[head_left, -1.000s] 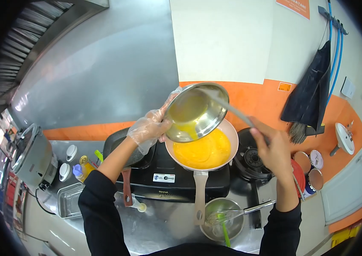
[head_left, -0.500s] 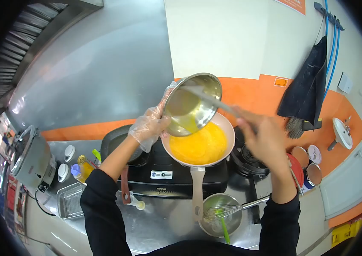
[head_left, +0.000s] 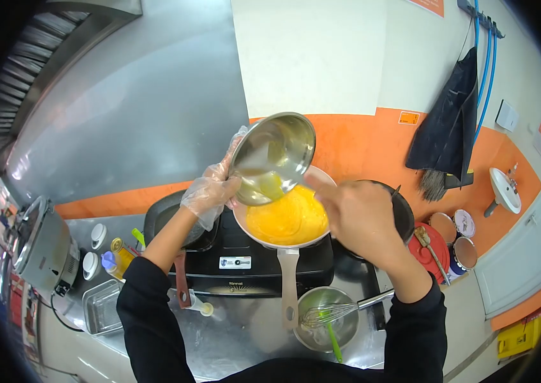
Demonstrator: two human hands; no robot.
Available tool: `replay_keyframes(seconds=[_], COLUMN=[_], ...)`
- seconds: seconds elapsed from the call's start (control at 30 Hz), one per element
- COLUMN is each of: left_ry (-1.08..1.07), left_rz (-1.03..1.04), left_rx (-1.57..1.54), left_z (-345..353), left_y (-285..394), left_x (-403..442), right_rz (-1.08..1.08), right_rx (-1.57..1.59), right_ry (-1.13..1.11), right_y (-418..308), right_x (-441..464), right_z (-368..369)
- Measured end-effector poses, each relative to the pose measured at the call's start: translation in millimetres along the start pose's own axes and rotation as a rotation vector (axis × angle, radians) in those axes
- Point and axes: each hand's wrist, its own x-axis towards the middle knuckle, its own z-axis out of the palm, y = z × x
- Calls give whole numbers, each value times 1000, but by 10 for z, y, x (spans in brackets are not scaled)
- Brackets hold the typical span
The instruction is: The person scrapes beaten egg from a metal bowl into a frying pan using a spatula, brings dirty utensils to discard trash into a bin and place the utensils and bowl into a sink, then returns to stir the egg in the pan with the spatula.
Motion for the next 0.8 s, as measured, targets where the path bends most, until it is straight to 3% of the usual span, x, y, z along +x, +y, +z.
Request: replay_keyframes(seconds=[0.07,0.13,0.27,0.33,0.4,0.47,0.57,0.67,0.73,0.8], left_ry=[27,28,9,22,32,-25,-7,39,27,23], left_rz=[9,19,-23,13,57,-1,12,-103,-93,-84], left_rx=[186,201,270,245,221,421,420,239,302,364], left_z=[-56,-84,-107,-59,-25,-36,-17,32,35,55], left_y=[-41,-47,-21,-71,-48,53,-37,-1,113,129], left_x=[16,-8,-37,-33,-17,-11,-22,-38,-30,-38], right_rz=[-44,50,115,186,36,46,81,146,217,74], right_rx=[-39,-139,73,124,-41,-60,22,-34,-133,-85], right_ry=[-97,-136,131,90,59,-53,83,65,35,-88], right_y=[46,166,246,187,224,183,191,101,131,187], right_x=[2,19,-3,86,106,71,7,72,105,104], right_z=[107,129,-226,-211,78,148,4,0,252,411])
